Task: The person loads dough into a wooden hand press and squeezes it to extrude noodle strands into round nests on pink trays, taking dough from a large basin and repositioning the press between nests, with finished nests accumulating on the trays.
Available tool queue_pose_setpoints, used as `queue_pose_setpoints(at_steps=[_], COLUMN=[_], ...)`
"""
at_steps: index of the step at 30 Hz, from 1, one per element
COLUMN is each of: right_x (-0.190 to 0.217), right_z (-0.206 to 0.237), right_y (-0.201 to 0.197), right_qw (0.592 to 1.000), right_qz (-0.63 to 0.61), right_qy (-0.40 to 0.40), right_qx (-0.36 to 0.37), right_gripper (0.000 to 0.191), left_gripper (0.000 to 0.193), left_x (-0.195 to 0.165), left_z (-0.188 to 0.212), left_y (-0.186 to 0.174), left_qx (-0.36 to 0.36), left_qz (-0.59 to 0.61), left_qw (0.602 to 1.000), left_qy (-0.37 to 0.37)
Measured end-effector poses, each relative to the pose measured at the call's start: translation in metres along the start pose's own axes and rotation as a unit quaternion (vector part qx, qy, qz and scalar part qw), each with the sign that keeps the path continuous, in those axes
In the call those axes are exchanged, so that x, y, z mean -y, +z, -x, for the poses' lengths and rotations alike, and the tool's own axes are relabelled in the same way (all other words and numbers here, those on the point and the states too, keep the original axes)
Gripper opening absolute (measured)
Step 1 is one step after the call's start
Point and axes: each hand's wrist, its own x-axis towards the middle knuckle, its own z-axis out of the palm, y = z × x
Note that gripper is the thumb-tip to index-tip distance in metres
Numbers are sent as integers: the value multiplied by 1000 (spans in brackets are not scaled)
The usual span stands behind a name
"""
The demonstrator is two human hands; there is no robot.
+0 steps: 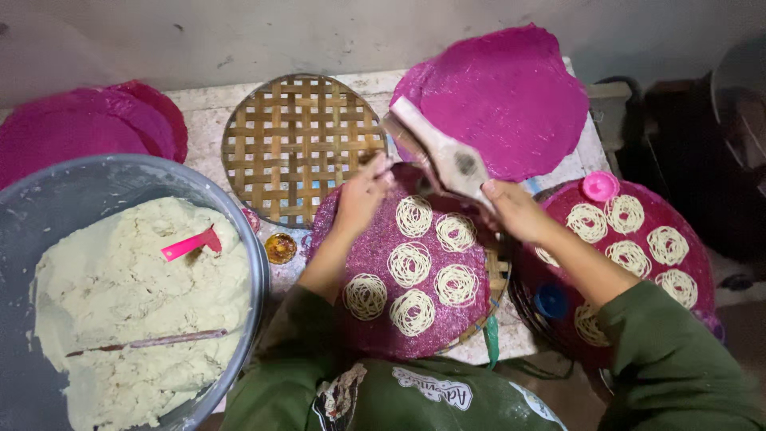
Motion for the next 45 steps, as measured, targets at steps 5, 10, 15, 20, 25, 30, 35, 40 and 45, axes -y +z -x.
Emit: queue_pose_setpoints(at_steps=[5, 10, 15, 20, 25, 30, 35, 40, 45], right_x=[37, 70, 85, 105, 109, 96, 93, 83, 79], right_z=[-16, -42, -51, -53, -54, -50, -61, -60, -56], right_y=[20, 33, 61, 43, 57, 57, 36, 36, 34], right_qw=[983, 974, 917, 963, 972, 983, 966, 969, 993], right_qz=[58, 203, 233, 261, 209, 170, 241, 180, 93], right_qy=[6, -86, -322, 7, -107, -25, -94, -169, -68], right_qx=[174, 56, 6, 67, 15, 66, -3, -11, 1], right_gripper=[69, 68, 68, 70, 70, 68, 62, 58, 59], left_gripper=[36, 48, 52, 46, 43, 35, 36, 54, 90], left_x=[-21, -35, -27, -27, -42, -34, -50, -62, -22], left_z=[-25, -46, -46, -52, -60, -52, -65, -52, -28], left_y=[-18, -40, -57, -47, -61, -54, -41, -51, -34], left_qx=[-11, -48, -113, -155, -162, -197, -183, -195, -39], left_qz=[598, 651, 604, 654, 607, 629, 643, 541, 198], left_qw=[800, 751, 782, 737, 772, 749, 738, 811, 946], left_qy=[42, 102, 102, 75, 92, 59, 93, -111, -253])
